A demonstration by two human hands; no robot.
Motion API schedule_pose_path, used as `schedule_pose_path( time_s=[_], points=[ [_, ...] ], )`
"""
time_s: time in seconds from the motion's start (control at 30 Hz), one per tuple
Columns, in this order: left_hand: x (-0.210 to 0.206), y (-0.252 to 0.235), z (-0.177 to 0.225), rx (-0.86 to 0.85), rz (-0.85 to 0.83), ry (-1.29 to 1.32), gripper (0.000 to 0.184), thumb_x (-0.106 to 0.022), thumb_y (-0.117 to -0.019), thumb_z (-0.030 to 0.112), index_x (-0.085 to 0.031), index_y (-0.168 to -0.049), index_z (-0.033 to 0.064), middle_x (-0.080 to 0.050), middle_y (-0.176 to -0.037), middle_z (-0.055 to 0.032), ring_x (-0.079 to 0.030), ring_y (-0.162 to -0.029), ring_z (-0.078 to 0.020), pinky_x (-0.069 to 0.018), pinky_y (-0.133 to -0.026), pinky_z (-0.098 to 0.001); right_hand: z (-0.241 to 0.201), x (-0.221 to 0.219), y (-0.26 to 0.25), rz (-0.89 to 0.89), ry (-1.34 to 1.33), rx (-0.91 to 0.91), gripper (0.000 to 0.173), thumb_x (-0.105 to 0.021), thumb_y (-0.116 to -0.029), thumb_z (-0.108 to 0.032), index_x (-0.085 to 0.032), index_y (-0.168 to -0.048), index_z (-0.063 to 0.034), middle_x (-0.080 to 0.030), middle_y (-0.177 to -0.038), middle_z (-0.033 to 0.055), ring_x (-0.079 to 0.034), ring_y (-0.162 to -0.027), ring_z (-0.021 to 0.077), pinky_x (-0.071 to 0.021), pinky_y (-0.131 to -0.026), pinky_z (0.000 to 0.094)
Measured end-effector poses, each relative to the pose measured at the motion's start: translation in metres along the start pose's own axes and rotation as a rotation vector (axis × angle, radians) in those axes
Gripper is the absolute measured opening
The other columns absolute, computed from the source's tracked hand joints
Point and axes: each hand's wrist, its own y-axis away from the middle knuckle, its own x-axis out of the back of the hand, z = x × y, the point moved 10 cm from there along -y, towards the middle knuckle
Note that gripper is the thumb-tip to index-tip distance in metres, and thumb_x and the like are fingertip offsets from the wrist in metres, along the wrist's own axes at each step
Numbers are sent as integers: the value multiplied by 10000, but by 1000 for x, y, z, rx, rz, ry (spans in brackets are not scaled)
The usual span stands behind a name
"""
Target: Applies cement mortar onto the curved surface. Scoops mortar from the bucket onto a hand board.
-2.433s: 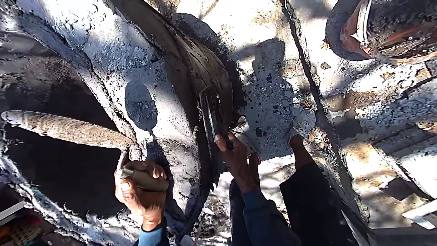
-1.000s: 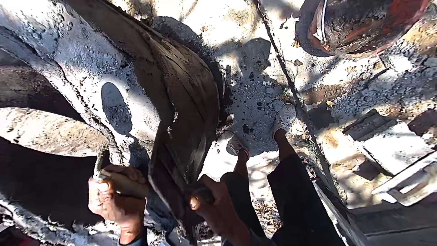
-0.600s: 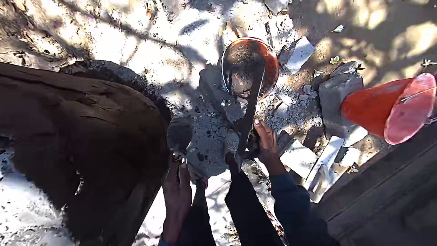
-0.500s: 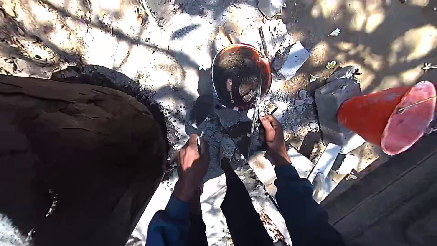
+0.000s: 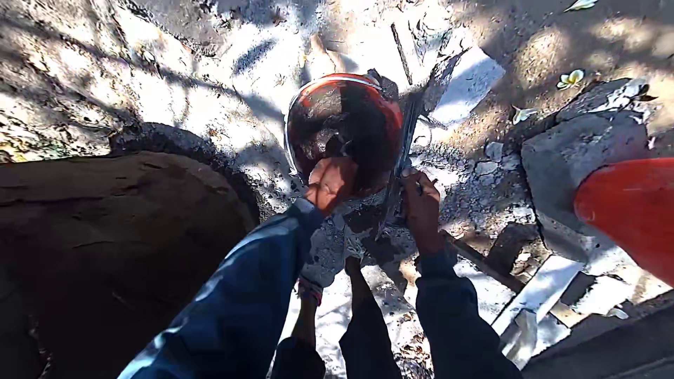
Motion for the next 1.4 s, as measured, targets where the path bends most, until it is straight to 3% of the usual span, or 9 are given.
schedule_pose_path(
  time_s=[0.23, 0.5, 0.73, 1.0, 1.1, 1.17, 1.23, 1.33, 1.4],
  points=[
    [14, 6, -56, 345, -64, -143, 269, -562, -1005, 156, -643, -1176, -35, -658, -1152, -286, -662, -1036, -489, -545, -790, -636, 6, -7, 0, -12, -89, -19, 405, -542, -1042, -489, -605, -1002, -92, -473, -630, 19, -441, -459, 133, -443, -452, 326],
    [-26, 5, -10, 273, -70, 348, 359, -615, -996, 276, -676, -1190, -19, -649, -1246, -262, -635, -1162, -433, -525, -917, -628, 9, -1, 1, -62, -11, -61, 424, -527, -1027, -558, -602, -1044, -141, -480, -682, -34, -448, -488, 80, -453, -463, 292],
    [-44, -15, -21, 313, 10, 727, 334, -541, -1039, 287, -703, -1084, -1, -706, -1085, -218, -681, -1053, -373, -545, -850, -601, 0, -9, -15, -99, -191, -72, 303, -518, -1046, -525, -519, -893, -263, -436, -591, -124, -437, -421, 34, -455, -401, 232],
    [-28, 5, -34, 75, 242, 986, 299, -521, -1056, 203, -733, -1100, -5, -727, -1016, -190, -685, -966, -311, -515, -889, -552, 11, -7, -45, -187, -425, -109, 358, -399, -1072, -557, -566, -890, -298, -461, -591, -129, -407, -414, 18, -407, -384, 202],
    [-45, 6, -36, -25, 230, 1170, 347, -497, -1067, 325, -701, -1012, 49, -619, -733, -69, -570, -603, -179, -507, -596, -407, 0, 18, -33, -116, -559, -93, 354, -371, -1080, -538, -600, -966, -294, -502, -608, -110, -417, -414, 14, -400, -369, 196],
    [-61, 23, -34, -29, 106, 1260, 390, -473, -1076, 434, -649, -1019, 90, -522, -638, -66, -465, -453, -162, -423, -423, -313, -9, 29, -19, -104, -635, -71, 331, -360, -1080, -509, -627, -1081, -314, -620, -759, -129, -556, -578, -22, -502, -497, 187],
    [-62, 39, -30, 13, 25, 1311, 353, -463, -1085, 413, -635, -1042, 109, -501, -616, -49, -423, -418, -130, -378, -383, -259, -14, 33, -6, -114, -746, -66, 364, -314, -1080, -467, -618, -1177, -294, -716, -1008, -109, -687, -918, 16, -605, -771, 264],
    [-52, 78, -27, 57, 93, 1405, 282, -468, -1080, 282, -644, -1042, 65, -541, -601, 4, -461, -426, -73, -407, -397, -221, -15, 19, 14, -110, -868, -120, 440, -202, -1086, -439, -612, -1073, -280, -728, -917, -106, -699, -866, 8, -608, -721, 248],
    [-40, 125, -26, 17, 207, 1355, 279, -471, -1045, 284, -638, -1006, 64, -531, -604, 51, -467, -447, -49, -425, -422, -229, -15, -2, 33, -128, -864, -191, 423, -276, -1074, -516, -607, -1081, -253, -716, -864, -84, -698, -805, 25, -606, -666, 255]
  ],
)
